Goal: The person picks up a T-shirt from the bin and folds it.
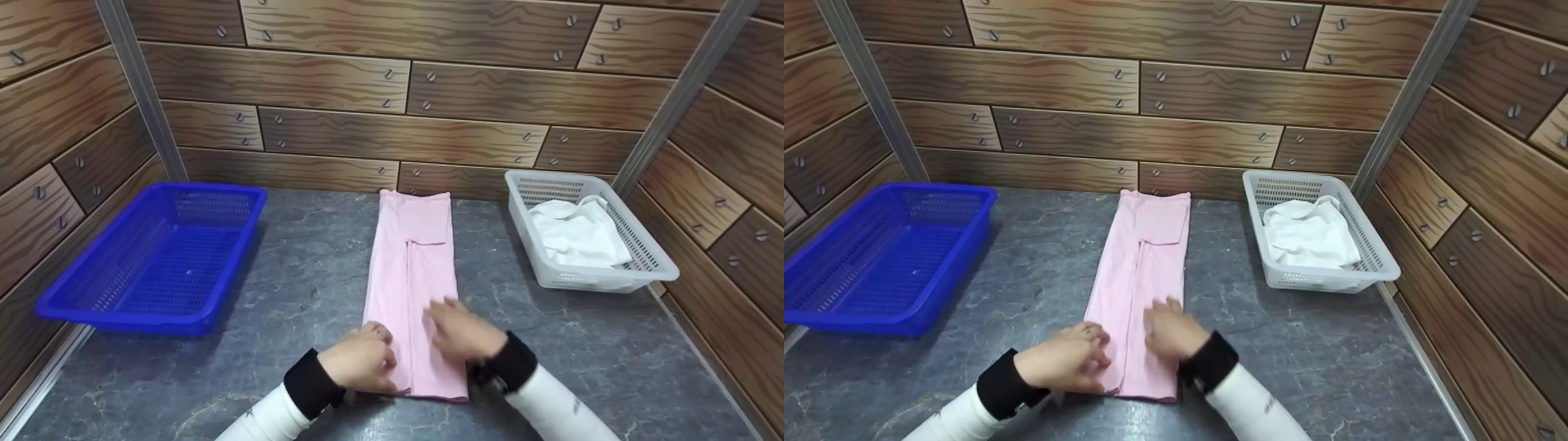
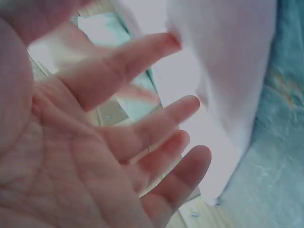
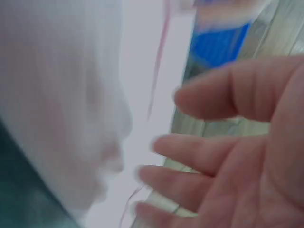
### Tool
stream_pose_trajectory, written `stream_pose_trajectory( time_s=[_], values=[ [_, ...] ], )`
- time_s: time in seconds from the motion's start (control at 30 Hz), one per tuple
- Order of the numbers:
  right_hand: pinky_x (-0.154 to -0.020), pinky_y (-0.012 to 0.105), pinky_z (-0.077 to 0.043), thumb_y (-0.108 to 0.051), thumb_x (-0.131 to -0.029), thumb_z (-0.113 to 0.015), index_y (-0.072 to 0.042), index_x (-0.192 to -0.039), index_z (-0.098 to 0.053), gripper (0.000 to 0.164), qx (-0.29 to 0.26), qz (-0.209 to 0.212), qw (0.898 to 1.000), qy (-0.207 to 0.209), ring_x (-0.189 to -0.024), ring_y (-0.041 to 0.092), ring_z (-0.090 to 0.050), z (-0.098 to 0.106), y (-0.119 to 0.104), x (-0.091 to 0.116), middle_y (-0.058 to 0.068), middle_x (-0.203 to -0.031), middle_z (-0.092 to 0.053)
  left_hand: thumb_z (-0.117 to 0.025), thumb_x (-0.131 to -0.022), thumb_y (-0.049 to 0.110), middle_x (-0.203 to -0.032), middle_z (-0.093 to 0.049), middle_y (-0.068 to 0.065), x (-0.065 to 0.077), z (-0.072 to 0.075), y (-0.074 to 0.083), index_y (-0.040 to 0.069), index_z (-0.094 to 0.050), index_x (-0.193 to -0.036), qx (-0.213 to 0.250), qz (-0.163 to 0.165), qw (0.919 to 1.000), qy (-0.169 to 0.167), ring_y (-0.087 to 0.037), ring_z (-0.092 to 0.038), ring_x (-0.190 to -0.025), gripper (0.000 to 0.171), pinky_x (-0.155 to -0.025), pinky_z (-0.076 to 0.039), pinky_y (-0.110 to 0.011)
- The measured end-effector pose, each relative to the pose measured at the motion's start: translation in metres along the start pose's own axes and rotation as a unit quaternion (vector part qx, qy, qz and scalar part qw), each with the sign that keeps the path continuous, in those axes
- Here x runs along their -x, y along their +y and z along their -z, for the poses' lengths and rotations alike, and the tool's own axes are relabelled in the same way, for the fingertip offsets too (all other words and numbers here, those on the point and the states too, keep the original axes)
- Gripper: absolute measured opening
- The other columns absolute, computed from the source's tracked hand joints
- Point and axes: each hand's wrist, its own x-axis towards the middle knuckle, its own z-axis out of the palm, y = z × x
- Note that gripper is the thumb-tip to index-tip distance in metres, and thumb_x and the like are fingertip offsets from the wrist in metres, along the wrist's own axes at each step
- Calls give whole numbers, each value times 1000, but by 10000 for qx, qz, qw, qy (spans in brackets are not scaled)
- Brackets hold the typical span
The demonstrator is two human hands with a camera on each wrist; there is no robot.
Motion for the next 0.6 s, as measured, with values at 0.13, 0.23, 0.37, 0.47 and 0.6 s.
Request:
stream_pose_trajectory(
  time_s=[0.13, 0.23, 0.37, 0.47, 0.6],
  values=[
    [-58, 37, -49, -15, -92, -59, -13, -73, -57, 19, 476, 397, 9979, 181, -60, 20, -55, -7, -23, 31, 2, -67, -58, -86, -65, 52, -94, -64, 5, 6, -1, 11, 22, -69, -71, -508, -82, 9986, 147, -15, -59, -81, 35, -65, -44, -30],
    [-46, 36, -38, -21, -88, -63, -17, -60, -51, 31, 905, 394, 9943, 392, -48, 18, -45, -11, -34, 42, -2, -55, -49, -89, -60, 49, -87, -58, 4, 5, -6, 19, 20, -64, -74, -827, -24, 9963, 239, -16, -54, -76, 41, -60, -38, -30],
    [-44, 37, -39, -24, -84, -67, -17, -58, -56, 30, 1198, 388, 9902, 608, -47, 22, -50, -14, -42, 46, 0, -53, -53, -88, -59, 41, -94, -58, -1, 3, -14, 25, 16, -63, -87, -1126, 34, 9930, 351, -19, -52, -81, 45, -61, -40, -31],
    [-45, 38, -40, -24, -84, -68, -17, -58, -57, 29, 1314, 420, 9875, 764, -48, 22, -51, -16, -44, 47, 0, -53, -53, -85, -63, 34, -96, -60, -3, 2, -20, 29, 14, -65, -90, -1382, 113, 9885, 609, -20, -53, -81, 40, -61, -41, -32],
    [-45, 36, -38, -29, -83, -71, -18, -59, -55, 30, 1347, 582, 9858, 814, -47, 19, -48, -17, -42, 46, -3, -53, -51, -76, -80, 32, -96, -61, -3, 0, -29, 34, 14, -66, -90, -1669, 285, 9803, 1012, -21, -53, -80, 23, -59, -41, -32]
  ],
)
